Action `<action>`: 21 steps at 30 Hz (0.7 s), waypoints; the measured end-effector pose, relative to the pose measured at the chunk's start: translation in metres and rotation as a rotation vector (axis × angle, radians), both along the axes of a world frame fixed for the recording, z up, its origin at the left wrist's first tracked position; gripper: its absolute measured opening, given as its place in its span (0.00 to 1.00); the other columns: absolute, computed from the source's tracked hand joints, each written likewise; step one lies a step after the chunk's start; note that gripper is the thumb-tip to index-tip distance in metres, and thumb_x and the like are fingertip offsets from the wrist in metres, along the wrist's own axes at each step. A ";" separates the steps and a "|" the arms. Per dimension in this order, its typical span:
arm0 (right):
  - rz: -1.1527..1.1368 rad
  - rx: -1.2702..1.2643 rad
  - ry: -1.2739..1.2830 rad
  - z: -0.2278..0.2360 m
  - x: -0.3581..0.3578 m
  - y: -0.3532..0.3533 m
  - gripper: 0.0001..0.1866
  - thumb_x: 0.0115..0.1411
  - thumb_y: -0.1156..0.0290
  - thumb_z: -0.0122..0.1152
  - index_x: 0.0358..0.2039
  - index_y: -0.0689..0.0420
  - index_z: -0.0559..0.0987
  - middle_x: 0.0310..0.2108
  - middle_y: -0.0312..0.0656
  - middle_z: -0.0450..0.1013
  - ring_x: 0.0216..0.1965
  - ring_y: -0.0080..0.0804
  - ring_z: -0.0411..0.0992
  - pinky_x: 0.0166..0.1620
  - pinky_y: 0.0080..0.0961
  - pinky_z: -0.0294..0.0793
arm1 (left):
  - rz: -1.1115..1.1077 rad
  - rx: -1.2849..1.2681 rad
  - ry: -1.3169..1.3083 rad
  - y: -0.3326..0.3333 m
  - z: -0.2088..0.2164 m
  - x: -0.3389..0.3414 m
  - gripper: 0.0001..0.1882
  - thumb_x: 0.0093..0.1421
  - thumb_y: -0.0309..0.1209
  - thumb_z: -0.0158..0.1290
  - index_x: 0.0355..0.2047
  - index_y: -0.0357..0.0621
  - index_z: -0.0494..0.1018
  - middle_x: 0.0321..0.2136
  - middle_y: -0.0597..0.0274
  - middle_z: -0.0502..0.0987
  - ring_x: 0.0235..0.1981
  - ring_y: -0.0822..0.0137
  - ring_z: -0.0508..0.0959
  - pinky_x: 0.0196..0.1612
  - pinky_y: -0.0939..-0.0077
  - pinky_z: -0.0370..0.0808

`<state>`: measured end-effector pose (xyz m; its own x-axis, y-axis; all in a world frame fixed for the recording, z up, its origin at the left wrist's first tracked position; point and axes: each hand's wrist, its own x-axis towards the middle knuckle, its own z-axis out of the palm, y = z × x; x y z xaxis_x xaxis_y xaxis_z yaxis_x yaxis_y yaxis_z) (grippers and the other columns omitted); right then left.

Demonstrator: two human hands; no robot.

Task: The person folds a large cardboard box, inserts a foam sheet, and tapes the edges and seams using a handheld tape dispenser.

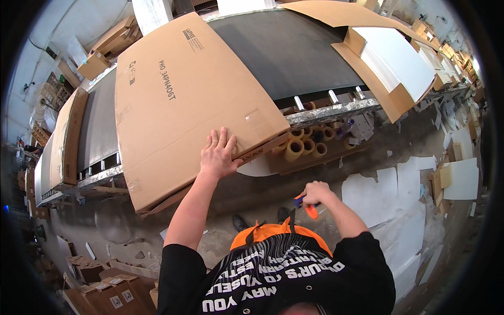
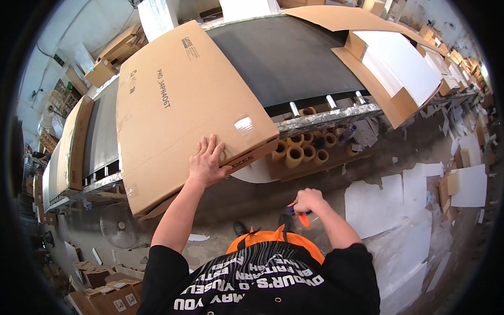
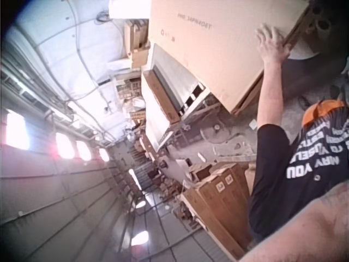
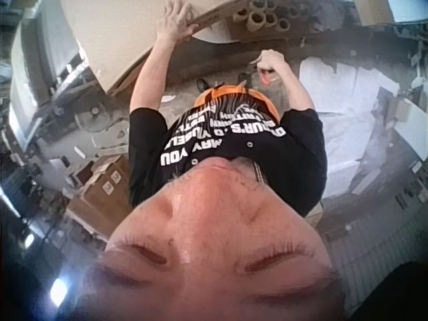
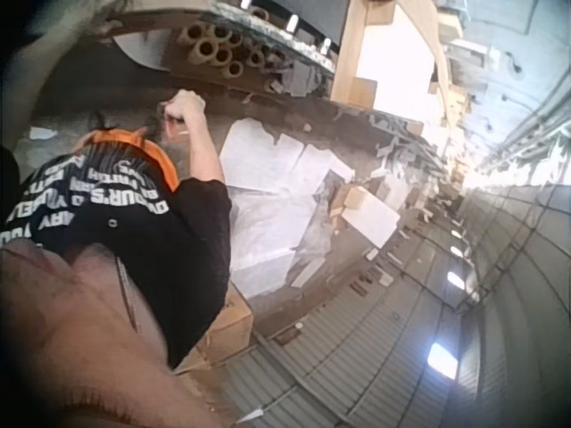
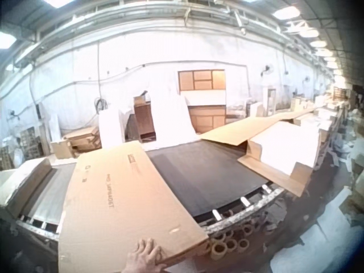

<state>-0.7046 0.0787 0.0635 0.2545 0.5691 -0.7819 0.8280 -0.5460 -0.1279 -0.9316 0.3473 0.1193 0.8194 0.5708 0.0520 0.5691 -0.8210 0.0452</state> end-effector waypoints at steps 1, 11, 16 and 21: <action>-0.126 0.069 0.090 -0.005 -0.004 -0.011 0.36 0.33 0.57 0.73 0.50 0.45 0.85 0.48 0.49 0.80 0.50 0.45 0.78 0.57 0.33 0.76 | 0.013 -0.005 0.011 0.000 0.003 -0.001 0.43 0.47 0.52 0.68 0.62 0.53 0.67 0.68 0.47 0.61 0.69 0.40 0.60 0.69 0.52 0.63; -0.991 0.818 1.251 0.015 -0.007 0.000 0.42 0.40 0.78 0.64 0.63 0.63 0.73 0.41 0.40 0.79 0.39 0.26 0.76 0.47 0.22 0.76 | 0.074 -0.042 0.047 -0.006 0.005 -0.016 0.47 0.50 0.51 0.66 0.67 0.51 0.61 0.72 0.53 0.53 0.73 0.48 0.53 0.72 0.55 0.56; -0.989 0.904 1.793 0.067 -0.021 0.000 0.33 0.45 0.71 0.56 0.55 0.69 0.71 0.44 0.51 0.78 0.40 0.38 0.80 0.48 0.30 0.81 | 0.125 0.063 0.155 0.004 0.002 -0.107 0.54 0.49 0.48 0.67 0.70 0.45 0.53 0.74 0.52 0.48 0.75 0.48 0.47 0.75 0.51 0.44; -0.988 0.953 1.900 0.068 -0.054 0.003 0.35 0.44 0.71 0.55 0.57 0.70 0.69 0.47 0.52 0.77 0.44 0.40 0.79 0.51 0.34 0.80 | 0.220 0.112 0.089 0.017 0.008 -0.268 0.57 0.41 0.39 0.71 0.70 0.47 0.53 0.73 0.47 0.49 0.74 0.47 0.49 0.75 0.51 0.44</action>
